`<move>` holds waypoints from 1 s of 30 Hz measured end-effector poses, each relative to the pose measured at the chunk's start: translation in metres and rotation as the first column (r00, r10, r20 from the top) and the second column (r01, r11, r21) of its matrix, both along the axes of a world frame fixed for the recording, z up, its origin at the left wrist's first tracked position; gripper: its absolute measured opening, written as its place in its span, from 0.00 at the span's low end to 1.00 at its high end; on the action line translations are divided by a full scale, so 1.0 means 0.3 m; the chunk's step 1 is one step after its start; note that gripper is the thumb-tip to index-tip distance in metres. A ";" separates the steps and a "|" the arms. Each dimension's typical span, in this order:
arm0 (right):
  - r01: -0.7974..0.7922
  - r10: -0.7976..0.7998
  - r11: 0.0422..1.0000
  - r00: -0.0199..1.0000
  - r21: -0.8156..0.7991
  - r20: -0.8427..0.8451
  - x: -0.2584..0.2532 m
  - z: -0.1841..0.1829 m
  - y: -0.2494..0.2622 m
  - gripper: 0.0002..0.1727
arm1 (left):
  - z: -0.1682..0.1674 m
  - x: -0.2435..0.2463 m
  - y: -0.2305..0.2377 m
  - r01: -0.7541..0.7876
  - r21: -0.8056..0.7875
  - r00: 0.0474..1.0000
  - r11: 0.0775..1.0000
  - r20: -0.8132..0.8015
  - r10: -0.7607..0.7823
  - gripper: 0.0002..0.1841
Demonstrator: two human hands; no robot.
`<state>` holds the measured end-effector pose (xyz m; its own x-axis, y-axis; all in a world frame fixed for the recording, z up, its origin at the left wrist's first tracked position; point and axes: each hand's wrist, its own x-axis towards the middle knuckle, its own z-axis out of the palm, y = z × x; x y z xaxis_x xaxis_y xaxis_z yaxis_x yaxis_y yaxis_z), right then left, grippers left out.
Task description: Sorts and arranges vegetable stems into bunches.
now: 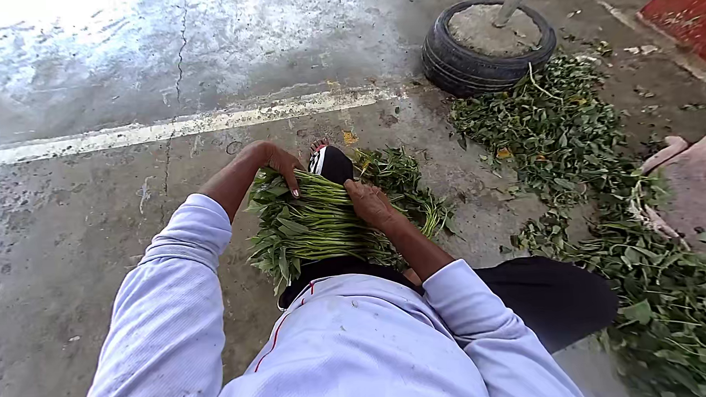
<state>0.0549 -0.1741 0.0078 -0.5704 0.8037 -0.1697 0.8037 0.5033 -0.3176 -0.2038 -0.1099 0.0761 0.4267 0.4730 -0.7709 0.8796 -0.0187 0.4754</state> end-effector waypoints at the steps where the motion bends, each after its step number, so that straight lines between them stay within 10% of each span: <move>1: 0.008 -0.007 1.000 0.999 -0.030 0.032 -0.010 0.014 0.006 0.17 | -0.027 -0.032 0.010 -0.067 -0.010 0.996 0.998 0.061 0.068 0.31; 7: 0.040 -0.028 0.996 0.989 -0.077 0.143 -0.056 0.071 0.006 0.17 | 0.114 -0.056 -0.020 -0.026 0.546 0.988 0.837 -0.113 0.105 0.48; 12: 0.006 -0.002 1.000 0.992 -0.031 0.122 -0.077 0.070 -0.005 0.17 | 0.125 0.233 -0.325 -0.306 0.839 0.923 0.449 0.378 -0.078 0.40; 18: -0.116 0.110 0.992 0.984 -0.041 -0.138 -0.006 -0.032 0.069 0.25 | -0.320 0.306 -0.356 -0.235 0.915 0.972 0.327 0.212 0.106 0.33; 22: -0.169 0.150 0.983 0.964 -0.071 -0.219 0.103 -0.091 0.143 0.30 | -0.331 0.285 -0.358 -0.103 0.944 0.978 0.314 0.039 0.206 0.31; 27: -0.131 0.188 0.917 0.975 0.376 -0.120 0.185 -0.205 0.132 0.18 | -0.324 0.279 -0.378 -0.035 0.944 0.969 0.329 -0.048 0.240 0.29; 30: 0.013 -0.013 0.989 1.000 0.150 0.002 0.226 -0.174 0.132 0.40 | -0.326 0.276 -0.379 -0.033 0.939 0.959 0.341 -0.067 0.277 0.29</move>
<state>0.1226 -0.1346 -0.0443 -0.5592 0.8276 -0.0485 0.8113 0.5343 -0.2371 -0.1210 -0.2236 -0.0219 0.1753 0.9720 0.1565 0.9783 -0.1898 0.0829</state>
